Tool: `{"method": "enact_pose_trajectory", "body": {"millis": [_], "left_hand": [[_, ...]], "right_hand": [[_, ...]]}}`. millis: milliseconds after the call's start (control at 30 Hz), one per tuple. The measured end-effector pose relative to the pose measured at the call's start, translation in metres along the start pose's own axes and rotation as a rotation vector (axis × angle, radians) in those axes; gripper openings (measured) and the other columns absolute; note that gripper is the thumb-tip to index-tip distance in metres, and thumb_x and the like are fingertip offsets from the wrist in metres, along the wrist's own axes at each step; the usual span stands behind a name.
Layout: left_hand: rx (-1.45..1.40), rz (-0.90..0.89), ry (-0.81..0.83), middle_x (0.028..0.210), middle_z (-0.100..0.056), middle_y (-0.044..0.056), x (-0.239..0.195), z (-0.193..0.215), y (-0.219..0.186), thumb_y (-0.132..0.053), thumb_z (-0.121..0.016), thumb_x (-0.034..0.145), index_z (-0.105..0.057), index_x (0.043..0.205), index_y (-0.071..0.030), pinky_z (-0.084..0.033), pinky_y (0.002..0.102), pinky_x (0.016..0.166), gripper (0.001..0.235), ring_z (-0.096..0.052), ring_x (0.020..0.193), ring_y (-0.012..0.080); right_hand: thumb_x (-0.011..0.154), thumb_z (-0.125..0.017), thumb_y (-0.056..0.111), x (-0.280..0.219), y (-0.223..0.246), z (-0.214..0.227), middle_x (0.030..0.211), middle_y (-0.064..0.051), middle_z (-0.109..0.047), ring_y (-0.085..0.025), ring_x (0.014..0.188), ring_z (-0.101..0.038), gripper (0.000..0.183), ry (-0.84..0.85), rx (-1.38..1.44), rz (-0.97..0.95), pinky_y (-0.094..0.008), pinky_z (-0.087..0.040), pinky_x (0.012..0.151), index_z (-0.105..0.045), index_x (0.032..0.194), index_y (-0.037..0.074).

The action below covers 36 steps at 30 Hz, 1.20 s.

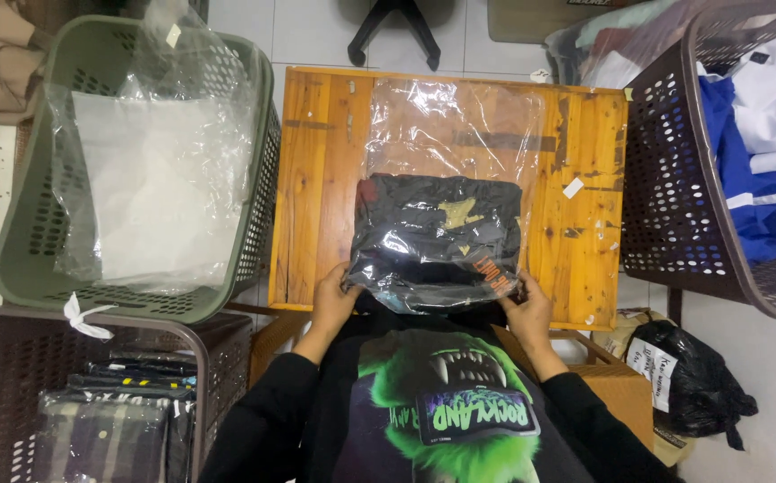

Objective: Folding a black t-shirt and placing it into a clear plastic bag before storing it in a basket.

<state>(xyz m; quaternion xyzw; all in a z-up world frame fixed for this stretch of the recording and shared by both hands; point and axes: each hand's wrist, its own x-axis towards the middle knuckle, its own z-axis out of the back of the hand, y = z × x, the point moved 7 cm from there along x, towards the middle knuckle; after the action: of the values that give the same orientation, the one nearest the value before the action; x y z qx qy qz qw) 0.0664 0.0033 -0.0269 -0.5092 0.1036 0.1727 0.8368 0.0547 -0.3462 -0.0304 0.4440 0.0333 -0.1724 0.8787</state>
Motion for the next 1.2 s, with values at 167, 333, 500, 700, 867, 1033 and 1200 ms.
{"method": "enact_pose_trajectory", "body": {"millis": [167,333,500,700,867,1033,1200], "left_hand": [[0.093,0.053,-0.099,0.073,-0.067,0.008,0.007,-0.004,0.017,-0.008,-0.064,0.066,-0.066,0.088,-0.015,-0.048,0.033,0.063,0.024,-0.064,0.076,0.0259],[0.255,0.062,-0.315,0.054,-0.057,0.013,0.010,-0.004,0.026,-0.010,-0.060,0.066,-0.058,0.070,-0.011,-0.045,0.038,0.055,0.005,-0.060,0.062,0.0341],[0.260,0.048,-0.395,0.050,-0.055,0.012,0.012,-0.007,0.026,-0.012,-0.060,0.066,-0.053,0.065,-0.010,-0.044,0.037,0.054,0.007,-0.059,0.060,0.0338],[0.148,-0.037,-0.100,0.078,-0.059,0.015,0.003,0.005,0.002,-0.016,-0.056,0.076,-0.054,0.089,-0.011,-0.043,0.041,0.069,0.014,-0.057,0.081,0.0352],[0.144,-0.193,0.275,0.122,-0.039,0.033,-0.031,0.019,-0.084,-0.023,-0.025,0.092,-0.030,0.129,0.007,-0.029,0.048,0.097,0.047,-0.038,0.115,0.0423],[0.379,-0.332,0.147,0.094,-0.060,0.025,-0.028,0.016,-0.052,-0.015,-0.034,0.092,-0.047,0.120,0.004,-0.048,0.038,0.074,0.037,-0.060,0.084,0.0346],[0.530,-0.502,-0.002,0.077,-0.062,0.019,-0.037,0.012,-0.023,-0.016,-0.043,0.084,-0.050,0.118,-0.002,-0.050,0.036,0.061,0.038,-0.061,0.070,0.0313]], "right_hand": [[0.059,-0.077,0.006,0.012,-0.043,-0.006,0.059,0.001,-0.056,-0.007,0.053,-0.048,0.029,-0.142,0.074,-0.109,-0.018,-0.043,0.052,-0.067,0.086,0.012],[0.059,-0.076,0.022,0.019,-0.053,-0.007,0.049,0.003,-0.055,-0.017,0.051,-0.058,0.013,-0.316,-0.253,-0.115,-0.026,-0.042,0.045,-0.065,0.065,0.023],[0.059,-0.072,0.016,0.024,-0.049,-0.012,0.049,-0.001,-0.054,-0.023,0.053,-0.059,0.012,-0.429,-0.348,-0.006,-0.031,-0.044,0.047,-0.060,0.062,0.017],[0.067,-0.063,0.011,0.010,0.022,0.007,0.059,-0.013,-0.056,-0.034,0.064,-0.058,0.009,-0.204,-0.240,0.040,-0.041,-0.042,0.054,-0.054,0.071,0.009],[0.072,-0.049,0.009,-0.014,0.025,0.005,0.085,-0.026,-0.057,-0.042,0.084,-0.056,0.034,0.088,-0.244,0.377,-0.048,-0.044,0.068,-0.052,0.104,-0.003],[0.066,-0.064,0.014,-0.040,0.046,0.024,0.073,-0.019,-0.059,-0.036,0.068,-0.059,0.030,-0.255,-0.440,0.372,-0.043,-0.045,0.056,-0.057,0.094,0.002],[0.064,-0.074,0.021,-0.041,0.008,0.028,0.063,0.000,-0.062,-0.018,0.059,-0.061,0.019,-0.352,-0.428,0.372,-0.027,-0.047,0.052,-0.062,0.078,0.014]]}}
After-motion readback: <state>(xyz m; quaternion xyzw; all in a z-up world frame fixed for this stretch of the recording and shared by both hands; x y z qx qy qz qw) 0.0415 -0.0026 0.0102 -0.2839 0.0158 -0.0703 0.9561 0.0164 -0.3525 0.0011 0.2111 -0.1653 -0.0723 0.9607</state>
